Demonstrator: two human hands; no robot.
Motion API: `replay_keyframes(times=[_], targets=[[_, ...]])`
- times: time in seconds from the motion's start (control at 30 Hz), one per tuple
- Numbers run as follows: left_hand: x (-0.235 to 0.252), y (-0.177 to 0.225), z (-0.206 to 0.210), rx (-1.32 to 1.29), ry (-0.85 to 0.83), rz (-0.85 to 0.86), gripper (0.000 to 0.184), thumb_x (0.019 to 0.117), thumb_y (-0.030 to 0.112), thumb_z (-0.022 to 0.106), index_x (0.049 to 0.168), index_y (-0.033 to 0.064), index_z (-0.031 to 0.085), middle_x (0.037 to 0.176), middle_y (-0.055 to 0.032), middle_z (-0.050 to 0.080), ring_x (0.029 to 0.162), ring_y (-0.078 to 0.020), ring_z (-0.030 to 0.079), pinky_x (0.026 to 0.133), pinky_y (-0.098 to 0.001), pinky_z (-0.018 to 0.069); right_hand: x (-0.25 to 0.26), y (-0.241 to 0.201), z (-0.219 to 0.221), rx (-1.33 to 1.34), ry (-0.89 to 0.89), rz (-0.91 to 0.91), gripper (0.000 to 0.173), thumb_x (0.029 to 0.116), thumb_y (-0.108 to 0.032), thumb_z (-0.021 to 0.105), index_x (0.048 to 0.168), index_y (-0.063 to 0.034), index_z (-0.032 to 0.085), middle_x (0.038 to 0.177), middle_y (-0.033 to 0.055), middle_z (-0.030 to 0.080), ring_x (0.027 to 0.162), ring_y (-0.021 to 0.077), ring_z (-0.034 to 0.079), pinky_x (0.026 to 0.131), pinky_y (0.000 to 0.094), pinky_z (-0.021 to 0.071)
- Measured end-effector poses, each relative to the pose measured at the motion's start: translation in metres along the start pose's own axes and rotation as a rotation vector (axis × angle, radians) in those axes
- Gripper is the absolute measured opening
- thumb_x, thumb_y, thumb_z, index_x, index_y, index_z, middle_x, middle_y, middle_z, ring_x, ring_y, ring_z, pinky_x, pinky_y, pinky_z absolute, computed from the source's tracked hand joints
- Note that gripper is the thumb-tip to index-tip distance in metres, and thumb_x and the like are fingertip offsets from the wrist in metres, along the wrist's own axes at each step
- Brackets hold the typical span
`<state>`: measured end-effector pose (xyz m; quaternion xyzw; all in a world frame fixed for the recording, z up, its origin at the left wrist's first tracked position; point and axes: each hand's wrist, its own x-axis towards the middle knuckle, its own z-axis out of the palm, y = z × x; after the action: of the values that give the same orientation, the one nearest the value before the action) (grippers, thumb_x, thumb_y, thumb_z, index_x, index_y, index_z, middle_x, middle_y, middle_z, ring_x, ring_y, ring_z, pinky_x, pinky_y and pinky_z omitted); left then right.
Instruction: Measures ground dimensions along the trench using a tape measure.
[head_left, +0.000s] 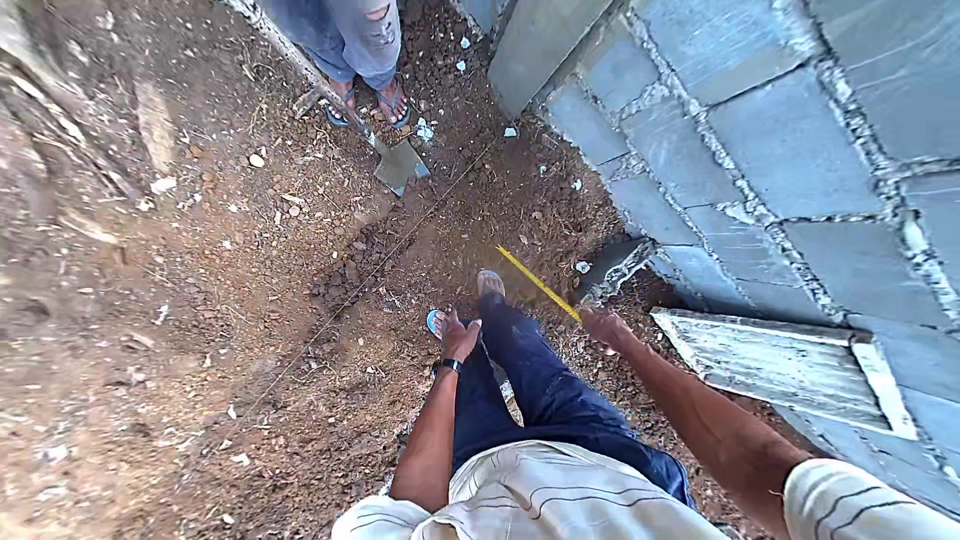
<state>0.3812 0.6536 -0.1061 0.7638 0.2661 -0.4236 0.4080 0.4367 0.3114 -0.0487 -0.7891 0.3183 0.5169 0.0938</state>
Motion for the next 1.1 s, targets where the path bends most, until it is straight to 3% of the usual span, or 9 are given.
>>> replay_keyframes(times=[0.13, 0.27, 0.33, 0.47, 0.57, 0.77, 0.9, 1.0, 1.1], targets=[[-0.015, 0.106, -0.079, 0.168, 0.017, 0.365, 0.082, 0.099, 0.055, 0.058, 0.162, 0.0118, 0.029, 0.165, -0.0191, 0.033, 0.151, -0.0389, 0.034, 0.117, -0.0635, 0.0341, -0.048, 0.099, 0.005, 0.057, -0.022, 0.079, 0.064, 0.1086, -0.056, 0.031, 0.136, -0.0062, 0.061, 0.126, 0.0283, 0.064, 0.106, 0.0438, 0.067, 0.088, 0.0644, 0.0527], [-0.019, 0.197, -0.134, 0.36, 0.49, 0.626, 0.096, 0.0924, 0.066, 0.059, 0.166, 0.0192, 0.019, 0.171, -0.0167, 0.017, 0.158, -0.0378, 0.014, 0.121, -0.0686, 0.0204, -0.082, 0.162, 0.028, 0.118, -0.014, 0.121, 0.065, 0.108, -0.057, 0.032, 0.13, -0.0043, 0.064, 0.122, 0.0291, 0.065, 0.106, 0.0456, 0.067, 0.088, 0.0662, 0.052], [0.002, 0.203, -0.14, 0.387, 0.698, 0.626, 0.106, 0.0881, 0.074, 0.056, 0.167, 0.0171, 0.013, 0.172, -0.0172, 0.01, 0.158, -0.0386, 0.009, 0.122, -0.0679, 0.0164, -0.1, 0.189, 0.046, 0.138, -0.055, 0.167, 0.067, 0.1084, -0.057, 0.031, 0.129, -0.0036, 0.065, 0.12, 0.0289, 0.066, 0.102, 0.0446, 0.067, 0.086, 0.0646, 0.0527], [0.025, 0.141, -0.13, 0.443, 0.525, 0.443, 0.121, 0.0833, 0.077, 0.061, 0.166, 0.0121, 0.002, 0.172, -0.0199, -0.001, 0.158, -0.044, 0.002, 0.117, -0.0761, 0.0124, -0.127, 0.224, 0.079, 0.272, -0.13, 0.275, 0.064, 0.1085, -0.056, 0.032, 0.131, -0.0041, 0.062, 0.112, 0.0274, 0.066, 0.088, 0.0406, 0.067, 0.076, 0.0594, 0.0545], [0.002, 0.107, -0.13, 0.535, 0.547, 0.507, 0.113, 0.0887, 0.078, 0.054, 0.167, 0.0145, 0.003, 0.173, -0.0173, -0.004, 0.158, -0.0428, 0.0, 0.117, -0.0768, 0.0119, -0.144, 0.241, 0.097, 0.389, -0.153, 0.322, 0.064, 0.1087, -0.056, 0.032, 0.133, -0.0033, 0.06, 0.111, 0.0277, 0.065, 0.085, 0.0393, 0.066, 0.074, 0.0584, 0.0541], [0.017, 0.034, -0.105, 0.462, 0.137, 0.225, 0.095, 0.097, 0.067, 0.052, 0.164, 0.0059, 0.022, 0.16, -0.0244, 0.039, 0.145, -0.0411, 0.042, 0.117, -0.0631, 0.0344, -0.181, 0.274, 0.133, 0.604, -0.203, 0.486, 0.056, 0.108, -0.052, 0.038, 0.133, -0.0061, 0.059, 0.109, 0.0241, 0.063, 0.082, 0.034, 0.063, 0.072, 0.053, 0.0532], [0.003, -0.031, -0.077, 0.319, -0.072, 0.091, 0.066, 0.1042, 0.054, 0.05, 0.147, 0.0043, 0.052, 0.143, -0.0212, 0.058, 0.134, -0.0347, 0.056, 0.111, -0.0578, 0.0441, -0.208, 0.319, 0.178, 0.737, -0.222, 0.544, 0.062, 0.1084, -0.055, 0.035, 0.136, -0.0033, 0.057, 0.117, 0.0253, 0.063, 0.095, 0.0369, 0.065, 0.08, 0.0572, 0.0532], [-0.024, -0.087, -0.055, 0.021, -0.102, -0.098, 0.06, 0.106, 0.05, 0.051, 0.148, 0.0066, 0.05, 0.135, -0.0218, 0.063, 0.118, -0.0346, 0.066, 0.095, -0.0562, 0.0566, -0.22, 0.356, 0.203, 0.823, -0.167, 0.59, 0.063, 0.1101, -0.053, 0.032, 0.137, -0.0014, 0.056, 0.123, 0.0275, 0.062, 0.103, 0.0385, 0.063, 0.086, 0.0595, 0.0511], [-0.067, -0.138, -0.047, -0.111, -0.067, -0.297, 0.055, 0.1084, 0.044, 0.048, 0.15, 0.0077, 0.048, 0.131, -0.0217, 0.064, 0.112, -0.0346, 0.067, 0.091, -0.0545, 0.0553, -0.228, 0.381, 0.196, 0.961, -0.07, 0.713, 0.061, 0.109, -0.054, 0.033, 0.137, -0.0039, 0.054, 0.106, 0.0212, 0.062, 0.08, 0.0292, 0.061, 0.07, 0.0493, 0.0526]])
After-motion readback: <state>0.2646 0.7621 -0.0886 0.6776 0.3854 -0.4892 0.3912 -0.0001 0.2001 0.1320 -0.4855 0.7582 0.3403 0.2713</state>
